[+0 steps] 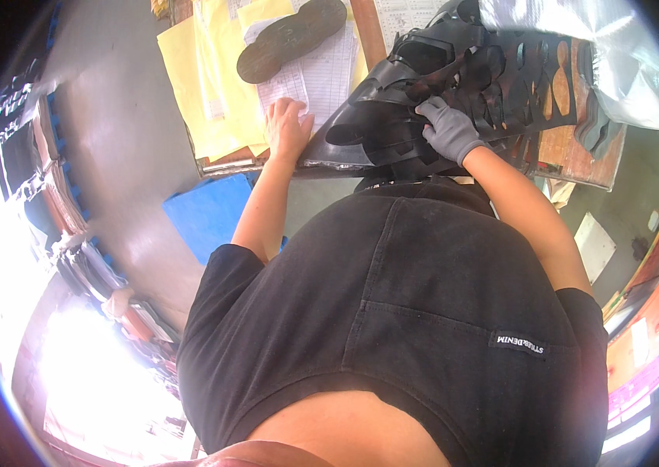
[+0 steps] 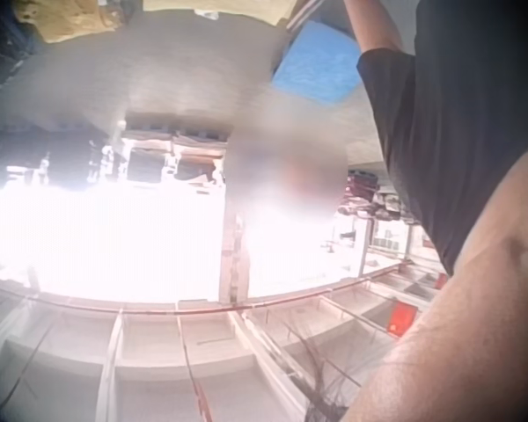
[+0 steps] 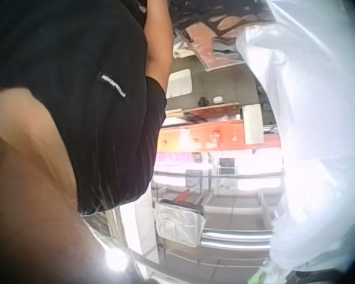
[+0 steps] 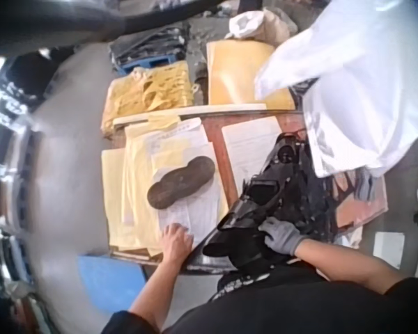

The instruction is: The person places a white sheet onto an orange industrial press, operates the control lever to activate the machine, and then removes the sheet. They repeat this process with another white sheet, handling the material by hand and using the press controls.

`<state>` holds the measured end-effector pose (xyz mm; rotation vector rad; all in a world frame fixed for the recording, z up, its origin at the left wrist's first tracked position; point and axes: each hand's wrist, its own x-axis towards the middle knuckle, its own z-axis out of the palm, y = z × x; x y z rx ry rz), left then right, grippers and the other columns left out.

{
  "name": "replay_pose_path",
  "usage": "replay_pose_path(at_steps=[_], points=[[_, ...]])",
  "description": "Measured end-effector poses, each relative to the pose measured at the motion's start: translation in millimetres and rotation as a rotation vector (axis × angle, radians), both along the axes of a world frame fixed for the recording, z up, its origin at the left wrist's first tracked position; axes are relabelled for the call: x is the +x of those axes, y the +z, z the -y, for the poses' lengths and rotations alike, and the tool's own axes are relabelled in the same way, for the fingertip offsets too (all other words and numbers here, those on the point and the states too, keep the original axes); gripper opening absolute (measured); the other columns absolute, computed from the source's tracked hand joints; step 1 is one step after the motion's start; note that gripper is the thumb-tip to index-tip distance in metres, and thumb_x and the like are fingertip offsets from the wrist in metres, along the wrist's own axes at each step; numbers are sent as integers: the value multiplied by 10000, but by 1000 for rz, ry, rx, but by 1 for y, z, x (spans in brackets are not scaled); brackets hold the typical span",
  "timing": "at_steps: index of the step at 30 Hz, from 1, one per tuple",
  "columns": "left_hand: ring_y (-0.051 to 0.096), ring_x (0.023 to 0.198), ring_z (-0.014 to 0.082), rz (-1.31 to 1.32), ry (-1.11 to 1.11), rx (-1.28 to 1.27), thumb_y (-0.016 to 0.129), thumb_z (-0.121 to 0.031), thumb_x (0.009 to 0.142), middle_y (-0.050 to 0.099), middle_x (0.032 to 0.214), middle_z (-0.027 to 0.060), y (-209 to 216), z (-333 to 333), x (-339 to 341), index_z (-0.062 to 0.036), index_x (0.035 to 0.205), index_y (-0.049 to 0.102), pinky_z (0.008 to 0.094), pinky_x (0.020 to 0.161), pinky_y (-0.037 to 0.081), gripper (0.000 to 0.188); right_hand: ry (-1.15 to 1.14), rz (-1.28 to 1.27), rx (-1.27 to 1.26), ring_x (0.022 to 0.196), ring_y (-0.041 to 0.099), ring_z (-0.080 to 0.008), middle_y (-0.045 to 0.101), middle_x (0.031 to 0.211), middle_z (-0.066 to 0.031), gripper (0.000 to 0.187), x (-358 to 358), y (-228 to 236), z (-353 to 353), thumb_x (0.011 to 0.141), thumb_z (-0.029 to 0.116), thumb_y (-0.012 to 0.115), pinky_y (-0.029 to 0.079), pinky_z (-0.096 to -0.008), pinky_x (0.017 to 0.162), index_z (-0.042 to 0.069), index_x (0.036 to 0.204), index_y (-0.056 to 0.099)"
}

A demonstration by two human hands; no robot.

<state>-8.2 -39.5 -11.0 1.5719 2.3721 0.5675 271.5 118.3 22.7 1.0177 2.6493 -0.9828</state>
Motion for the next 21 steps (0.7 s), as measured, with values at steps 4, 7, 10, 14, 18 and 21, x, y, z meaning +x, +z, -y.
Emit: replay_pose_path(at_steps=[4, 7, 10, 14, 18, 21], points=[[486, 932, 286, -6, 38, 42, 628, -152, 708, 542, 933, 54, -7, 0, -2, -103, 861, 601, 417, 830, 382, 164, 3, -21, -4, 893, 557, -320, 530, 1036, -91, 307, -1, 1, 0, 729, 108, 558, 466, -393, 744, 95, 1034, 533], [491, 920, 284, 13, 30, 69, 613, -143, 725, 543, 935, 56, -7, 1, -3, -103, 859, 595, 413, 820, 385, 141, -2, 3, -16, 898, 556, -321, 529, 1040, -92, 305, -1, 2, -1, 731, 108, 558, 465, -393, 749, 89, 1034, 533], [498, 907, 278, 22, 34, 83, 605, -141, 734, 545, 930, 54, -3, 2, -2, -107, 844, 593, 406, 809, 387, 116, -2, 19, -14, 901, 555, -323, 527, 1046, -95, 309, -2, 3, -1, 732, 108, 559, 464, -394, 754, 87, 1040, 532], [509, 889, 270, 18, 37, 121, 603, -138, 737, 556, 910, 45, 5, 0, -3, -109, 826, 588, 396, 799, 388, 95, 5, 16, -6, 904, 556, -325, 524, 1058, -101, 317, -3, 2, -1, 738, 123, 556, 465, -401, 760, 92, 1053, 533], [522, 862, 264, 5, 14, 198, 598, -128, 737, 569, 890, 41, 11, -2, -4, -105, 822, 581, 391, 788, 393, 90, 9, 32, -10, 911, 560, -329, 521, 1077, -105, 318, -4, 1, -1, 751, 148, 545, 465, -413, 773, 100, 1066, 533], [528, 852, 259, -1, -1, 243, 595, -117, 735, 575, 883, 40, 13, -4, -4, -102, 823, 576, 389, 783, 396, 92, 7, 13, -3, 906, 554, -332, 520, 1061, -107, 318, -4, 2, -1, 739, 128, 555, 462, -405, 758, 93, 1053, 530]])
